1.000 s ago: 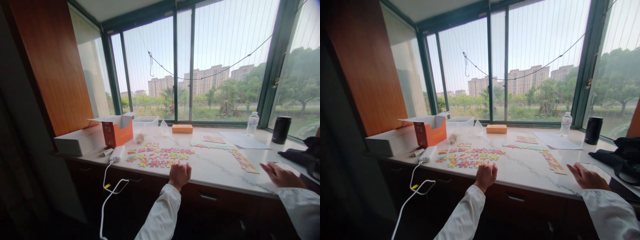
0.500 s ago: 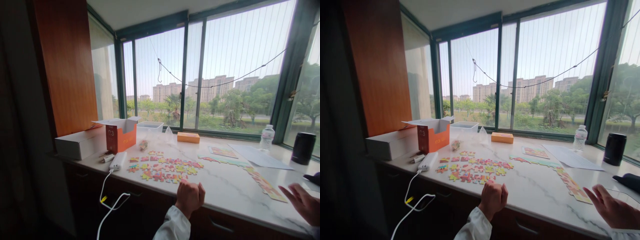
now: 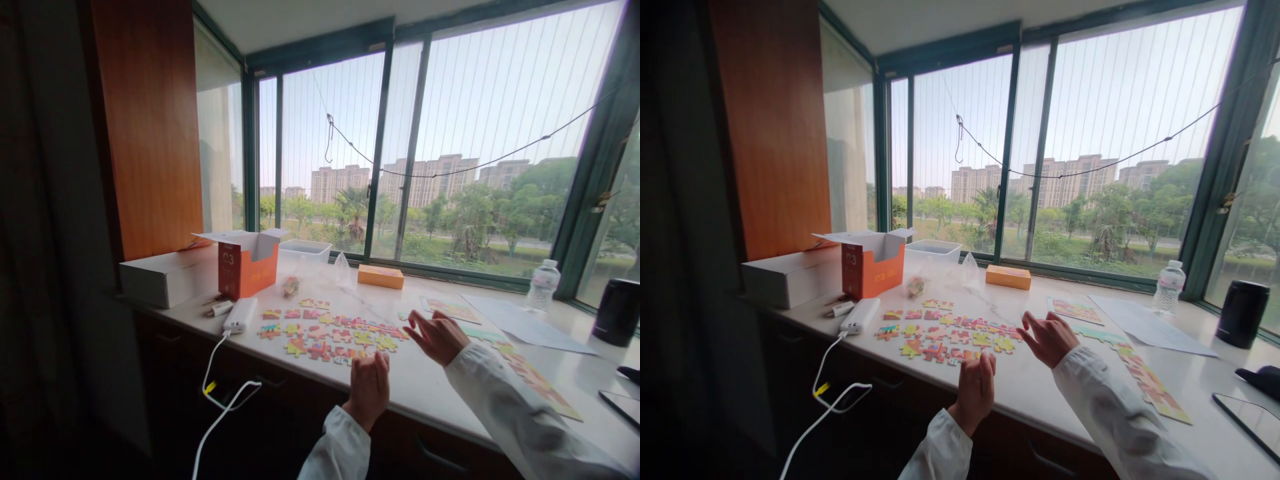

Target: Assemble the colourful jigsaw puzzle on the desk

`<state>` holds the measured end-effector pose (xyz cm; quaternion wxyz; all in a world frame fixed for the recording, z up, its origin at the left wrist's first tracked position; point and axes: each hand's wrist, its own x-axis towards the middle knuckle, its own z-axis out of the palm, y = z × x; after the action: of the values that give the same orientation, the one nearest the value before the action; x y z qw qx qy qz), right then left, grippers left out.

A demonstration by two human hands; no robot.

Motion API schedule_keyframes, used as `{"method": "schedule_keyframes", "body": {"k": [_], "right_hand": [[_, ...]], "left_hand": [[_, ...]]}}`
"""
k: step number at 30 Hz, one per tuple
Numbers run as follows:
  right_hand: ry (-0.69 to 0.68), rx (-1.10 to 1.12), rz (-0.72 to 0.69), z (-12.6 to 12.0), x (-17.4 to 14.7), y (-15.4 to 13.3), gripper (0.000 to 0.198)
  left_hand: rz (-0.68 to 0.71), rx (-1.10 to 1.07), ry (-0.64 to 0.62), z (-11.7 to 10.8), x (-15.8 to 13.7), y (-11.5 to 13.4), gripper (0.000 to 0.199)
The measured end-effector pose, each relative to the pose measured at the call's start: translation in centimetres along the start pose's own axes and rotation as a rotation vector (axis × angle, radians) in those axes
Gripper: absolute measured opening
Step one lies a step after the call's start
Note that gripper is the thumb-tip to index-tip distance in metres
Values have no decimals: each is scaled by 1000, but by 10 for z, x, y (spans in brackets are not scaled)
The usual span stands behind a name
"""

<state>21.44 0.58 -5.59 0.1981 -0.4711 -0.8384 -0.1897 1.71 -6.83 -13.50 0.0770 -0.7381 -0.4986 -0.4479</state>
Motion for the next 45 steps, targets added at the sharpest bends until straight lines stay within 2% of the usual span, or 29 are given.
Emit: {"method": "schedule_keyframes", "body": {"k": [3, 4, 7, 9, 12, 15, 21, 29, 32, 39, 45], "right_hand": [[-69, -1, -46, 8, 44, -17, 37], [-97, -12, -51, 11, 57, -22, 37], [-187, -29, -66, 24, 89, -38, 33], [-238, -10, -76, 34, 106, -50, 30], [-300, 107, -38, 54, 131, -66, 27], [-354, 268, 73, 77, 155, -78, 25], [-414, 422, 148, 112, 190, -96, 29], [-441, 506, 223, 138, 205, -111, 41], [-458, 533, 236, 148, 208, -111, 42], [-410, 495, 188, 165, 213, -109, 46], [-335, 492, 134, 173, 210, -106, 39]], "left_hand": [[-113, -113, 71, -22, 23, -12, 38], [-192, -137, 115, -33, 33, -20, 37], [-408, -51, 197, -65, 68, -56, 36], [-473, 66, 106, -81, 87, -87, 29], [-468, 276, -196, -91, 107, -131, 33], [-390, 401, -428, -87, 120, -160, 34], [-344, 442, -574, -65, 144, -186, 47], [-249, 440, -670, -50, 149, -216, 54], [-196, 438, -682, -45, 148, -223, 50], [-92, 472, -674, -36, 147, -228, 47], [-14, 495, -708, -36, 147, -229, 49]]}}
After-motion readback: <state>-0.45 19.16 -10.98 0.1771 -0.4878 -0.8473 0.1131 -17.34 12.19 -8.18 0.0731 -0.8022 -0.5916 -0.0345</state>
